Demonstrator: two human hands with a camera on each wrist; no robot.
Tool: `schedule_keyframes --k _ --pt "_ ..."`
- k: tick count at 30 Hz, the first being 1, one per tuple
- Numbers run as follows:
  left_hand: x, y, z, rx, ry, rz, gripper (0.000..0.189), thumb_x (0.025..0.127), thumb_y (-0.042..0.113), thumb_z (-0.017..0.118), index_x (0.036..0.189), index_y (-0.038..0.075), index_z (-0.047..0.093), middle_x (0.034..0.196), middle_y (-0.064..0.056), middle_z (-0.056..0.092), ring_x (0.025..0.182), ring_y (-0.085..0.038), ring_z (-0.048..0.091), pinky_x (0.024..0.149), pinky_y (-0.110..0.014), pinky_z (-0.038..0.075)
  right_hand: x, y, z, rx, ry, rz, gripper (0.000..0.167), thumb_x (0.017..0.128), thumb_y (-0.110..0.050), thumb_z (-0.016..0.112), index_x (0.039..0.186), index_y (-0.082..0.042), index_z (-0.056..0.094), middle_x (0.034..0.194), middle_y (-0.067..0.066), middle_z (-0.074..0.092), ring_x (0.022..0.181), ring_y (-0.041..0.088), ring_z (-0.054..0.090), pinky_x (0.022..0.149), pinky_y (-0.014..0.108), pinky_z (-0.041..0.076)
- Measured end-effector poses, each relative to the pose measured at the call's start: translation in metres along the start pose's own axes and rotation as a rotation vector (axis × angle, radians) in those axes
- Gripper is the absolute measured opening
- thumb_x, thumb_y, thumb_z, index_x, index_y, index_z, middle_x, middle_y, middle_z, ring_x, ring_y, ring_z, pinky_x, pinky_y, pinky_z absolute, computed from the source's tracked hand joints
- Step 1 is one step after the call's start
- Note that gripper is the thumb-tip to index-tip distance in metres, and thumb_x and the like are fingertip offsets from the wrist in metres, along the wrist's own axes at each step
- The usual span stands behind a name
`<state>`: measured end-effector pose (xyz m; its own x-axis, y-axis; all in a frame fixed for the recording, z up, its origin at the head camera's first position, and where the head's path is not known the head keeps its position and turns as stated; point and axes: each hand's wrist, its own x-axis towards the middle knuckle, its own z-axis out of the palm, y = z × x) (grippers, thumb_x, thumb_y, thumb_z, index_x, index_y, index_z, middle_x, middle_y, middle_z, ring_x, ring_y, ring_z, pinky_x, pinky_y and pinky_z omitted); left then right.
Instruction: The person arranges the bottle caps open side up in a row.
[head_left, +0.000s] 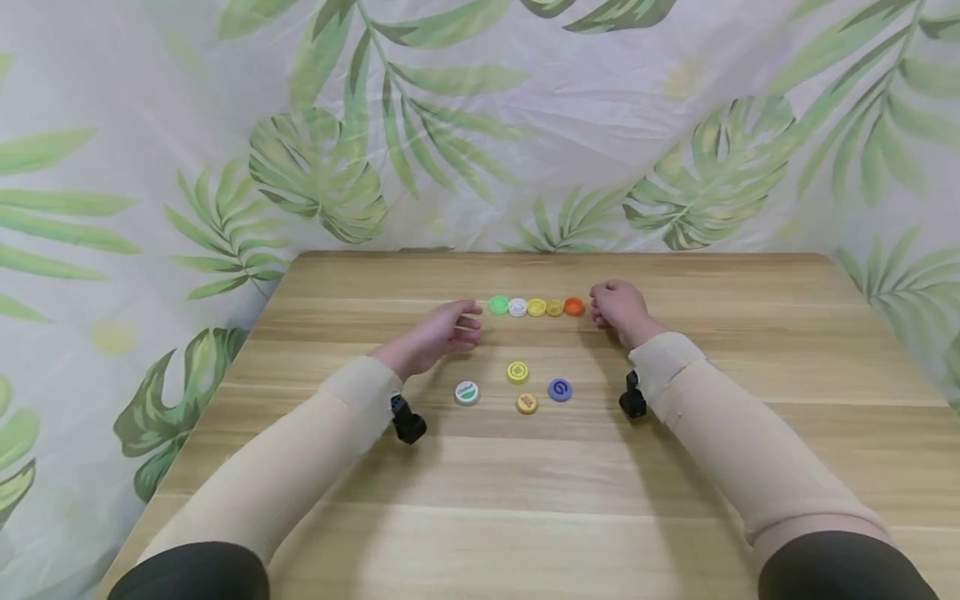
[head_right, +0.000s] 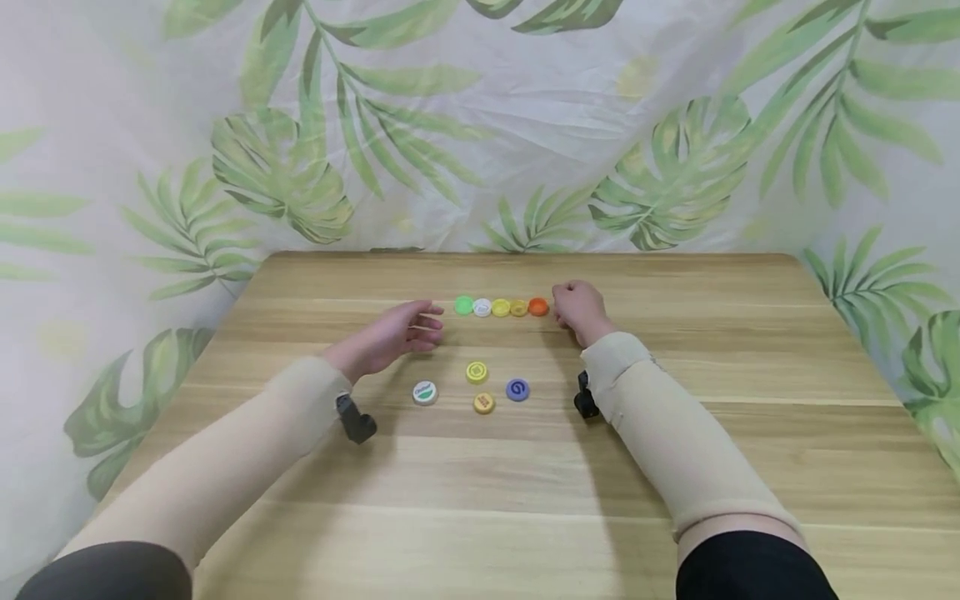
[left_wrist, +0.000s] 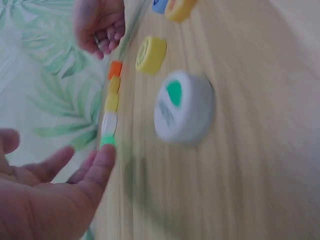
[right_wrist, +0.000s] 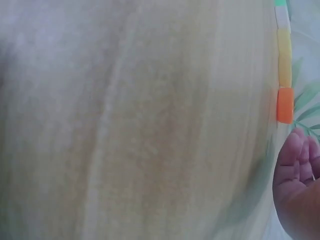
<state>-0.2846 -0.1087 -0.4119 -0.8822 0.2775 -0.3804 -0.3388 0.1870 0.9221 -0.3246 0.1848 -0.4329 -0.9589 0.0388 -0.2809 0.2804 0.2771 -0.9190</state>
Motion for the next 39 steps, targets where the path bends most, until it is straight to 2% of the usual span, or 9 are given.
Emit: schedule_keyframes --k 4,7,10,14,18,22,28,33,39 --pt "-0.026 -0.011 -0.024 0.153 -0.035 -0.028 0.051 0.111 0.026 0.035 0.144 -0.012 0.043 0.137 -0.027 0.048 0.107 -0.031 0.062 0.093 -0.037 0.056 -0.003 -0.007 0.002 -0.016 -0.018 -0.029 0.031 0.107 -0.012 0.042 0.125 0.010 0.054 0.098 0.011 0.056 0.074 0.011 0.054 0.065 0.019 0.051" --pt "-0.043 -0.021 -0.036 0.196 -0.034 -0.059 0.048 0.109 0.025 0.040 0.139 -0.011 0.045 0.135 -0.026 0.049 0.092 -0.027 0.067 0.078 -0.035 0.061 -0.004 -0.012 0.007 -0.038 -0.064 -0.050 0.029 0.107 -0.012 0.043 0.121 0.010 0.056 0.095 0.010 0.058 0.074 0.012 0.056 0.067 0.020 0.054" --pt "-0.056 -0.029 -0.035 0.096 -0.050 -0.097 0.046 0.108 0.024 0.043 0.140 -0.010 0.045 0.136 -0.026 0.047 0.090 -0.029 0.071 0.077 -0.037 0.062 -0.004 -0.016 0.012 -0.066 -0.113 -0.058 0.028 0.107 -0.011 0.046 0.120 0.010 0.059 0.095 0.011 0.060 0.074 0.012 0.058 0.066 0.020 0.055" --pt "-0.061 -0.034 -0.020 -0.131 -0.108 -0.119 0.048 0.110 0.022 0.041 0.147 -0.008 0.039 0.142 -0.026 0.044 0.108 -0.038 0.069 0.094 -0.040 0.058 -0.006 -0.019 0.017 -0.111 -0.198 -0.059 0.026 0.106 -0.009 0.049 0.116 0.011 0.061 0.097 0.012 0.062 0.076 0.014 0.062 0.066 0.022 0.057" --pt "-0.054 -0.031 -0.003 -0.262 -0.160 -0.082 0.053 0.113 0.023 0.033 0.157 -0.006 0.027 0.153 -0.030 0.035 0.133 -0.045 0.051 0.110 -0.043 0.046 -0.007 -0.020 0.020 -0.128 -0.256 -0.057 0.024 0.106 -0.009 0.050 0.113 0.011 0.061 0.096 0.012 0.064 0.077 0.015 0.064 0.070 0.023 0.059" --pt "-0.037 -0.023 0.012 -0.294 -0.138 -0.041 0.053 0.113 0.020 0.030 0.158 -0.007 0.024 0.155 -0.032 0.033 0.142 -0.044 0.040 0.116 -0.044 0.039 -0.007 -0.019 0.020 -0.143 -0.289 -0.048 0.024 0.106 -0.009 0.050 0.115 0.011 0.061 0.096 0.012 0.064 0.079 0.015 0.064 0.074 0.024 0.059" --pt "-0.009 -0.008 0.020 -0.243 -0.055 -0.037 0.046 0.113 0.016 0.032 0.148 -0.013 0.033 0.146 -0.031 0.043 0.135 -0.040 0.048 0.115 -0.043 0.041 -0.005 -0.013 0.020 -0.136 -0.334 -0.039 0.024 0.107 -0.008 0.050 0.116 0.012 0.060 0.095 0.012 0.064 0.079 0.014 0.064 0.075 0.025 0.059" --pt "0.003 -0.005 0.021 -0.192 -0.004 -0.074 0.044 0.111 0.016 0.038 0.143 -0.014 0.037 0.137 -0.028 0.049 0.125 -0.037 0.054 0.112 -0.043 0.044 -0.007 -0.010 0.026 -0.145 -0.382 -0.013 0.019 0.105 -0.007 0.053 0.112 0.010 0.059 0.091 0.011 0.064 0.076 0.014 0.065 0.073 0.025 0.060" --pt "0.017 0.000 0.037 -0.198 -0.037 -0.088 0.044 0.112 0.016 0.038 0.146 -0.012 0.038 0.137 -0.028 0.050 0.130 -0.038 0.053 0.112 -0.042 0.045 -0.008 -0.010 0.027 -0.142 -0.445 0.026 0.016 0.103 -0.003 0.054 0.113 0.009 0.059 0.091 0.009 0.063 0.078 0.014 0.066 0.076 0.026 0.060"
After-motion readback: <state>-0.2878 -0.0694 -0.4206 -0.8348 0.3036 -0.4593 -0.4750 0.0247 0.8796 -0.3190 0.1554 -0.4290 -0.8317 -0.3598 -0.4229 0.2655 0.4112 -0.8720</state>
